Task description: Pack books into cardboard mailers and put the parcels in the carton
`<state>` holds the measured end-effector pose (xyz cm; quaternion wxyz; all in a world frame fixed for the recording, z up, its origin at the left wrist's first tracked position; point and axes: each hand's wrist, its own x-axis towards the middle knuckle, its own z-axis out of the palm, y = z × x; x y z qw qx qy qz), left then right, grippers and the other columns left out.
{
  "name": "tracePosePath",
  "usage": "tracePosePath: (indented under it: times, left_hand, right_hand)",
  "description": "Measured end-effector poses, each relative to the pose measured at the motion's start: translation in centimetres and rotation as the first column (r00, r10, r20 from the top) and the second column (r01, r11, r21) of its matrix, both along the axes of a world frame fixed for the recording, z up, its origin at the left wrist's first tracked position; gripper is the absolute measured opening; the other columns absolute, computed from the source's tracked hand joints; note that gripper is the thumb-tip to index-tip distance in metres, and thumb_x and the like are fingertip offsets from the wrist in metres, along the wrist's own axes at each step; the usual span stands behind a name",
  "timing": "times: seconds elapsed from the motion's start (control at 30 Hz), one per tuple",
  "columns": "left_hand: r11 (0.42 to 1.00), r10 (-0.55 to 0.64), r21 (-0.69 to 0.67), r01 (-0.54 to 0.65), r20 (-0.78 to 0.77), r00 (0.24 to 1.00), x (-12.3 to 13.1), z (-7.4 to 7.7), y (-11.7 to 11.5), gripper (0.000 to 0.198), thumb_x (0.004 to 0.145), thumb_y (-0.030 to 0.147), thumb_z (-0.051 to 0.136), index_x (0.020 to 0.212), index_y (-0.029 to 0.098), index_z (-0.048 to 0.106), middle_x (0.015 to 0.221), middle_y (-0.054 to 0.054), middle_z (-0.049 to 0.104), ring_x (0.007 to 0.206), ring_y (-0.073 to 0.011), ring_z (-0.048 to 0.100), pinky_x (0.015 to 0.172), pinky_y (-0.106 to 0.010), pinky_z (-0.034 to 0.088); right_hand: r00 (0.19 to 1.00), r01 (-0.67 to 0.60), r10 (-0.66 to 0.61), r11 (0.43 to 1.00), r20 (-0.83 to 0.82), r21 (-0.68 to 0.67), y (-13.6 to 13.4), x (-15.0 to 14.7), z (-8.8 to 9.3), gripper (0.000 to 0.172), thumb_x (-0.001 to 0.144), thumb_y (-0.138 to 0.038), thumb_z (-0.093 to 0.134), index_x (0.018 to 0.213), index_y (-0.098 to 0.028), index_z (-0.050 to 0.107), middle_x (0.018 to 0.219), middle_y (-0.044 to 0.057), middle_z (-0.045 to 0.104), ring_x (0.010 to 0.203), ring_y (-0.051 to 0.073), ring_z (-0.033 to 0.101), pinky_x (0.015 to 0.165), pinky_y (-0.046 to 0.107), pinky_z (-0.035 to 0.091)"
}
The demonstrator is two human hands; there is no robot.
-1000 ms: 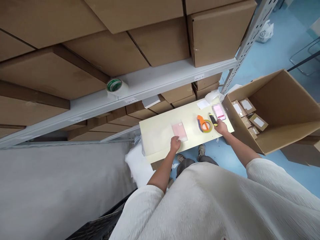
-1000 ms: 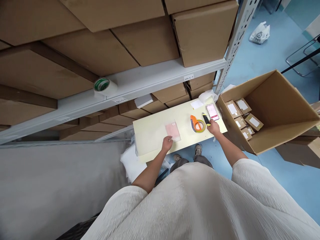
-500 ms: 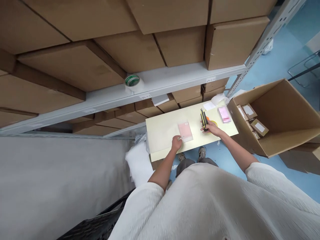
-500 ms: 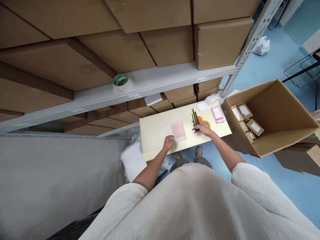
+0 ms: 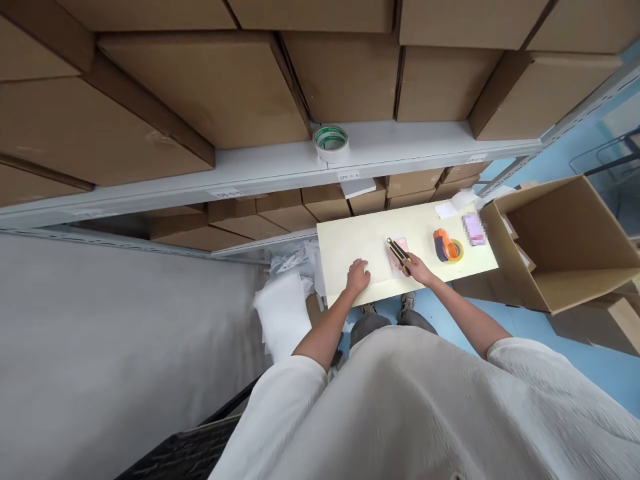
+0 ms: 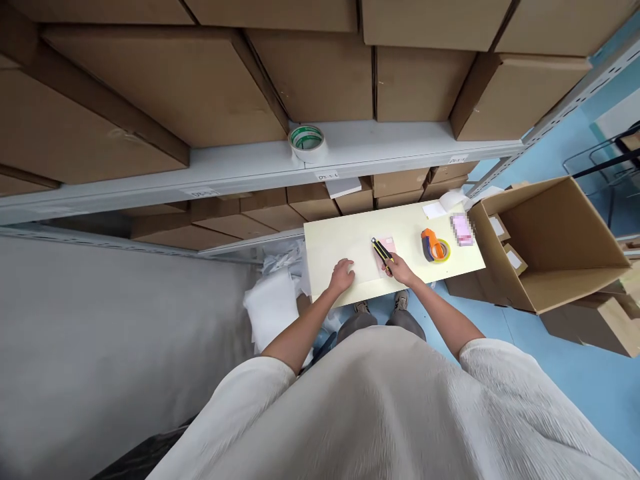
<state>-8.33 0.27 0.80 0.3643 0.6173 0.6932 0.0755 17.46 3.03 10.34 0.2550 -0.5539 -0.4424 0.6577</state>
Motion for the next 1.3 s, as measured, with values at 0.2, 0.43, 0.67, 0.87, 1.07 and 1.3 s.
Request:
tracePosePath:
  times: [0.2, 0.43, 0.67, 0.87, 1.07, 1.3]
  left_hand:
    - [0.978, -0.205, 0.029, 0.206, -0.040, 0.978, -0.4, 0.6, 2.2, 0.055, 0.097, 0.016, 0.052, 0.151, 0.018, 0.062, 0.173, -0.015, 0.047, 0.158, -0.0334, 0.047, 0.128, -0.050, 0.043]
    - [0.921, -0.375, 0.072, 0.383, -0.108, 0.921, 0.5, 0.8, 5.6, 0.061, 0.097, 0.015, 0.053, 0.157, 0.016, 0.055, 0.179, -0.015, 0.038, 0.165, -0.0326, 0.036, 0.132, -0.049, 0.037]
    - [0.899, -0.436, -0.032, 0.438, -0.167, 0.884, -0.1, 0.0, 6.5, 0.072, 0.096, 0.015, 0.054, 0.167, 0.017, 0.042, 0.184, -0.017, 0.025, 0.166, -0.0362, 0.032, 0.128, -0.053, 0.038]
    - [0.913, -0.401, 0.040, 0.406, -0.097, 0.911, -0.9, -1.3, 6.1, 0.085, 0.093, 0.019, 0.061, 0.173, 0.021, 0.033, 0.184, -0.016, 0.024, 0.164, -0.0394, 0.032, 0.129, -0.056, 0.033]
    - [0.927, -0.372, 0.029, 0.373, -0.033, 0.928, -0.9, -2.1, 6.4, 0.091, 0.090, 0.023, 0.065, 0.174, 0.024, 0.032, 0.186, -0.015, 0.021, 0.162, -0.0419, 0.032, 0.128, -0.059, 0.032]
    - [0.939, -0.343, -0.013, 0.343, -0.029, 0.939, -0.2, -2.3, 7.1, 0.090, 0.090, 0.032, 0.067, 0.173, 0.023, 0.033, 0.185, -0.015, 0.022, 0.162, -0.0467, 0.029, 0.128, -0.063, 0.030]
  right_hand:
    - [0.917, 0.122, -0.151, 0.988, 0.369, 0.099, -1.5, -2.7, -1.6, 0.045, 0.093, -0.069, 0.059, 0.092, -0.025, 0.057, 0.064, -0.002, 0.063, 0.058, 0.016, 0.057, 0.058, 0.028, 0.045]
    - [0.883, 0.159, -0.185, 0.983, 0.431, 0.097, -0.7, -5.2, -2.9, 0.031, 0.102, -0.055, 0.051, 0.109, -0.025, 0.057, 0.074, -0.001, 0.072, 0.060, 0.018, 0.064, 0.065, 0.030, 0.053]
    - [0.782, 0.007, 0.015, 0.999, 0.623, -0.032, 1.2, -6.8, -4.9, 0.019, 0.107, -0.030, 0.044, 0.125, -0.024, 0.046, 0.102, 0.008, 0.079, 0.080, 0.025, 0.074, 0.077, 0.037, 0.060]
    - [0.595, -0.281, 0.198, 0.959, 0.779, -0.029, 1.6, -9.0, -4.8, 0.026, 0.112, -0.027, 0.039, 0.134, -0.018, 0.048, 0.126, 0.020, 0.076, 0.112, 0.032, 0.073, 0.094, 0.040, 0.056]
    - [0.538, -0.286, 0.226, 0.955, 0.812, -0.077, 2.2, -10.5, -4.4, 0.029, 0.114, -0.026, 0.029, 0.136, -0.015, 0.045, 0.133, 0.023, 0.071, 0.113, 0.032, 0.069, 0.092, 0.040, 0.054]
    - [0.491, -0.280, 0.274, 0.948, 0.827, -0.148, 2.7, -10.8, -4.0, 0.029, 0.112, -0.023, 0.034, 0.138, -0.017, 0.044, 0.133, 0.021, 0.069, 0.113, 0.032, 0.069, 0.092, 0.041, 0.053]
